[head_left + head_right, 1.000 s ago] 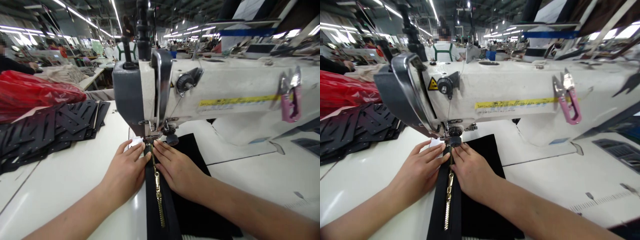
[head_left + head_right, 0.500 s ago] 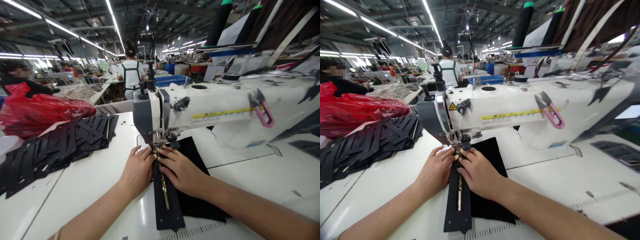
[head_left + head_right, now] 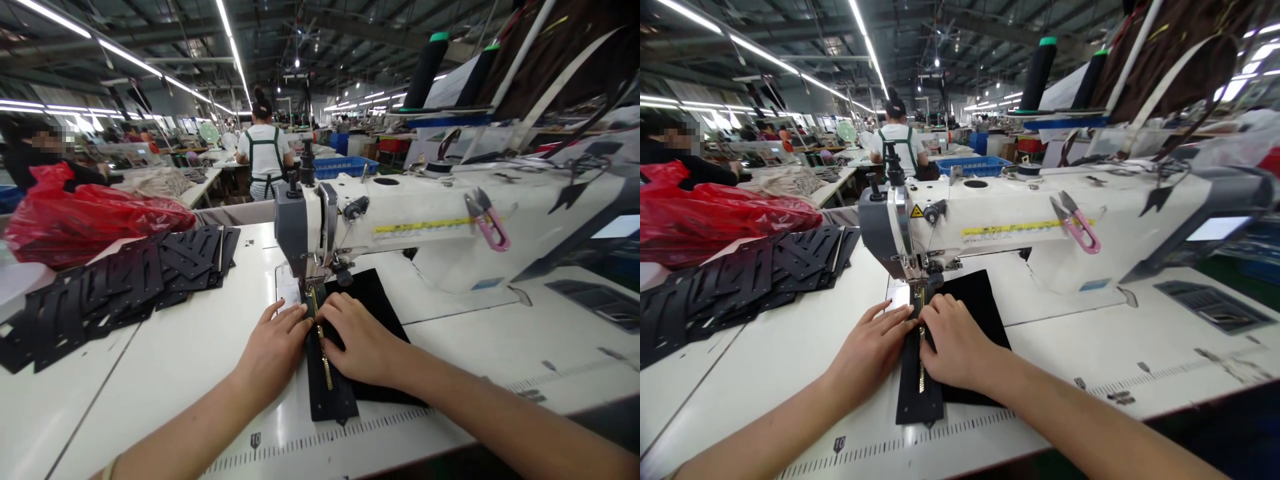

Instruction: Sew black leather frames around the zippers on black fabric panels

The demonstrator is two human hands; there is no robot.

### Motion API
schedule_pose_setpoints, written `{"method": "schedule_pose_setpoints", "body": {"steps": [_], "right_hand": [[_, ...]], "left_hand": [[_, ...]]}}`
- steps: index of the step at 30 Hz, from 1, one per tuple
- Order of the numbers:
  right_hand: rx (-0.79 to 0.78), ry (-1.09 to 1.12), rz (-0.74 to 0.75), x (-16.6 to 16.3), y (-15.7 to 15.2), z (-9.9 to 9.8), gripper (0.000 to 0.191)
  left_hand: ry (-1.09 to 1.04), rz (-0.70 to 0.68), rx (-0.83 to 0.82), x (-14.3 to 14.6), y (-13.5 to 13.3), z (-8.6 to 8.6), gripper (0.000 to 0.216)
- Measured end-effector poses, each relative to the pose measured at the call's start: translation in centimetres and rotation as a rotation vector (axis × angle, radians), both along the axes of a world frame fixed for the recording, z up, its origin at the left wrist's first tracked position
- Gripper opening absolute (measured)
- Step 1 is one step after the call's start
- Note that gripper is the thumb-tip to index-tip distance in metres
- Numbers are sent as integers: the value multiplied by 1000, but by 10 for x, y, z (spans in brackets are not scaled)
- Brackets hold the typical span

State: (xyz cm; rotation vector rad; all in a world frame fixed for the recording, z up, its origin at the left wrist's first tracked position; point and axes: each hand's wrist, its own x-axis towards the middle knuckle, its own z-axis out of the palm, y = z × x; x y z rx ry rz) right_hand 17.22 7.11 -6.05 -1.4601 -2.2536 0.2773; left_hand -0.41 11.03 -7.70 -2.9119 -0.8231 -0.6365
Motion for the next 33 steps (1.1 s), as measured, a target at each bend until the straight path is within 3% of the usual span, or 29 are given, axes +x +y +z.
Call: {"method": "schedule_pose_setpoints", "body": {"steps": [6,10,16,20,24,29,33], "right_hand": [[-72,38,11,1,15,2,14],[-89,106,-48,0,1,0,13],[438,-68,2,-7,-63,-18,25],[442,-84,26,-12,-82,-28,32],[410,-4,41,-16,-80,-28,31],[490,6,28,-18,-74,-24,28],[431,-2,27,-10,-53,-13,29]], "left_hand": [[-21,8,-28,2,0,2,26],[11,-20,26,1,2,-2,25],[91,-96,78,-5,-9,-6,29],[89,-107,-45,-9,-22,9,32],[34,-34,-119,-2,-27,19,29],[27,12,-77,9,-25,13,30],[32,-7,-16,9,-24,10,31]]}}
